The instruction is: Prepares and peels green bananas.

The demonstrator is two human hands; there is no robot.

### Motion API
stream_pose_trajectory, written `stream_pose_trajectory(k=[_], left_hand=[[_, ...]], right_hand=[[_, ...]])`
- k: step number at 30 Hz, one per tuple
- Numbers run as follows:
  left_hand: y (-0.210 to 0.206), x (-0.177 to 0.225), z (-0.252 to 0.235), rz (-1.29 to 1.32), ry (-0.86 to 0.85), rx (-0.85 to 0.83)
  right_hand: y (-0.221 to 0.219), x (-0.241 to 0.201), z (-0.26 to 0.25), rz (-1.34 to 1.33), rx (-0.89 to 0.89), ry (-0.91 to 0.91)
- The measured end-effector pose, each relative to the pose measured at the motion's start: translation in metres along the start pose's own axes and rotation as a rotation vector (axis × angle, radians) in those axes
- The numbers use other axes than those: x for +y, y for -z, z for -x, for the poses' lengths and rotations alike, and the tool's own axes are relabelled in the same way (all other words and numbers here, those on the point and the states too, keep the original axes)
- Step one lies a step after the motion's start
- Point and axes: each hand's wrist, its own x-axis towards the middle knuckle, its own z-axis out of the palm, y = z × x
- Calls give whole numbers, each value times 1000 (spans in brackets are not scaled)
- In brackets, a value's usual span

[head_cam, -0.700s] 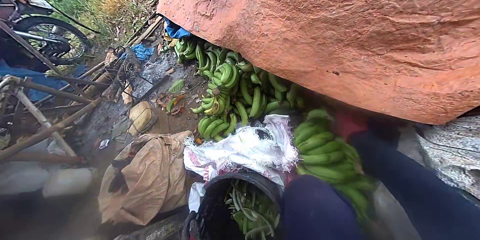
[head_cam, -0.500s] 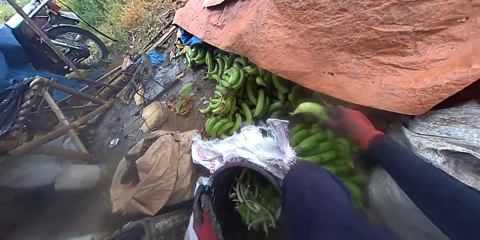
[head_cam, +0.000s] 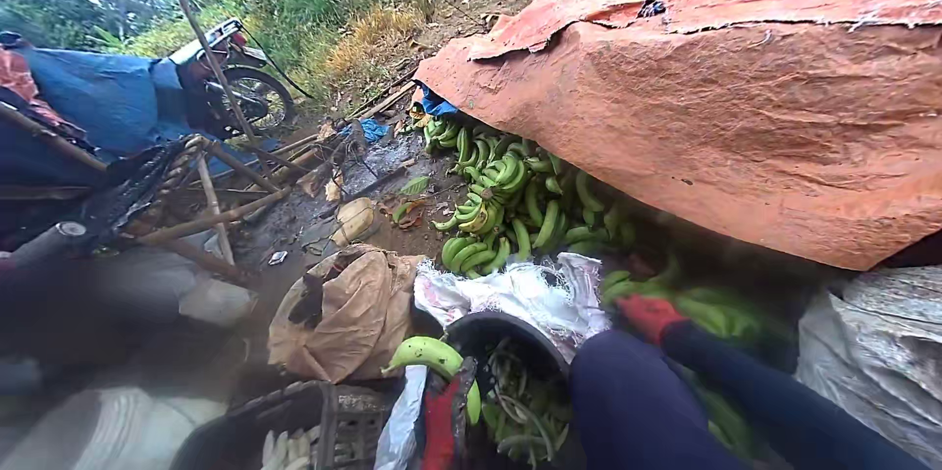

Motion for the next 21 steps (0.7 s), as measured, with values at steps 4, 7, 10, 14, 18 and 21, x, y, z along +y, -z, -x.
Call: stream_pose_trajectory(k=[4,7,10,14,18,21], left_hand=[[41,-32,5,19,89,127],[58,-50,1,95,94,159],[61,-50,-1,127,101,175],[57,-54,-3,105,133,197],[55,-56,-1,125,122,153],[54,-53,0,152,117,143]], right_hand=[[-29,-3,-38,136,4,-85],[-16,0,-22,202,-23,-70],[13,15,19,132,52,-91],[79,21,85,9,258,-141],[144,15,129,-26,552,-107],[193,-28,143,-6,697,-65]])
